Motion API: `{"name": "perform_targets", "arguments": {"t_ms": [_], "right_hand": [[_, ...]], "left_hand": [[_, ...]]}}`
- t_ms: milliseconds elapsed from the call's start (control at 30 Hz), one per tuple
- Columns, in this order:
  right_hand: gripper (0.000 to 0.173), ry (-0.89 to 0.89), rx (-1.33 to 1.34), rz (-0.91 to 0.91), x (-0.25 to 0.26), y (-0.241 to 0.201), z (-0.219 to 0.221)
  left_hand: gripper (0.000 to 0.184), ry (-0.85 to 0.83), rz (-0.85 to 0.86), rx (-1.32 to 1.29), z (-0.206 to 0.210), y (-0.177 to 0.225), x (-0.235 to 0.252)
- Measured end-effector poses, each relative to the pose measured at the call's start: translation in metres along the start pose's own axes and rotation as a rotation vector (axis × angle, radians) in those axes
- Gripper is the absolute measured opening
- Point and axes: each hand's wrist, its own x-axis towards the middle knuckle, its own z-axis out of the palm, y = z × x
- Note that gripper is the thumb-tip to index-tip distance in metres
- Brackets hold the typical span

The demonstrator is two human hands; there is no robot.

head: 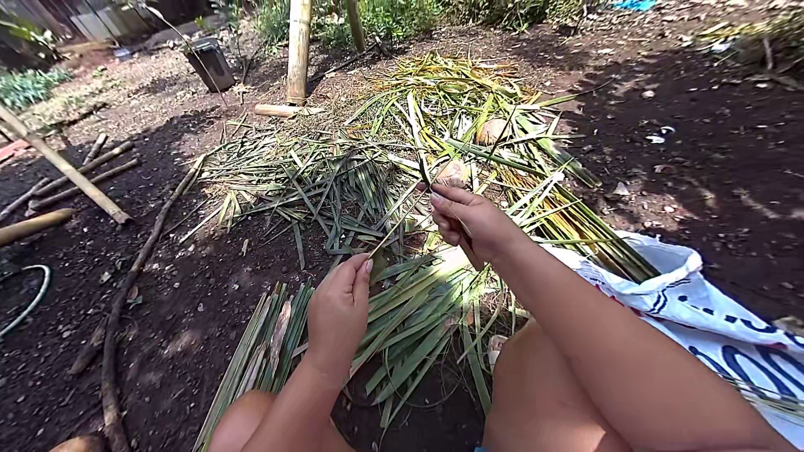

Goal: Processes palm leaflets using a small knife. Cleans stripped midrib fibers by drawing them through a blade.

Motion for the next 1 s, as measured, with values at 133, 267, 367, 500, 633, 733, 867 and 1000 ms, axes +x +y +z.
{"name": "perform_targets", "arguments": {"t_ms": [133,267,367,500,633,733,867,1000], "right_hand": [[0.033,0.044,0.148,-0.034,0.01,-0.006,-0.031],[0.03,0.009,0.224,-0.054,0.011,-0.006,-0.051],[0.032,-0.116,0.199,-0.029,0.004,-0.003,-0.032],[0.029,-0.201,0.252,-0.011,0.004,0.002,-0.023],[0.025,-0.134,0.34,-0.021,0.013,0.005,-0.051],[0.024,-0.107,0.358,0.006,0.014,-0.002,-0.065],[0.027,-0.057,0.35,0.058,0.013,-0.017,-0.078],[0.026,0.005,0.414,0.022,0.012,-0.019,-0.099]], "left_hand": [[0.031,0.007,0.062,0.027,-0.01,-0.009,-0.007],[0.033,-0.001,0.083,0.066,-0.018,-0.019,-0.013],[0.033,-0.001,0.068,0.048,-0.018,-0.025,-0.018],[0.033,-0.038,0.045,-0.004,-0.021,-0.028,-0.019],[0.031,-0.097,-0.007,-0.069,-0.038,-0.033,-0.014],[0.033,-0.13,0.007,-0.055,-0.053,-0.043,-0.011],[0.034,-0.175,-0.035,-0.01,-0.081,-0.057,-0.008],[0.034,-0.232,-0.064,-0.042,-0.115,-0.083,-0.008]]}}
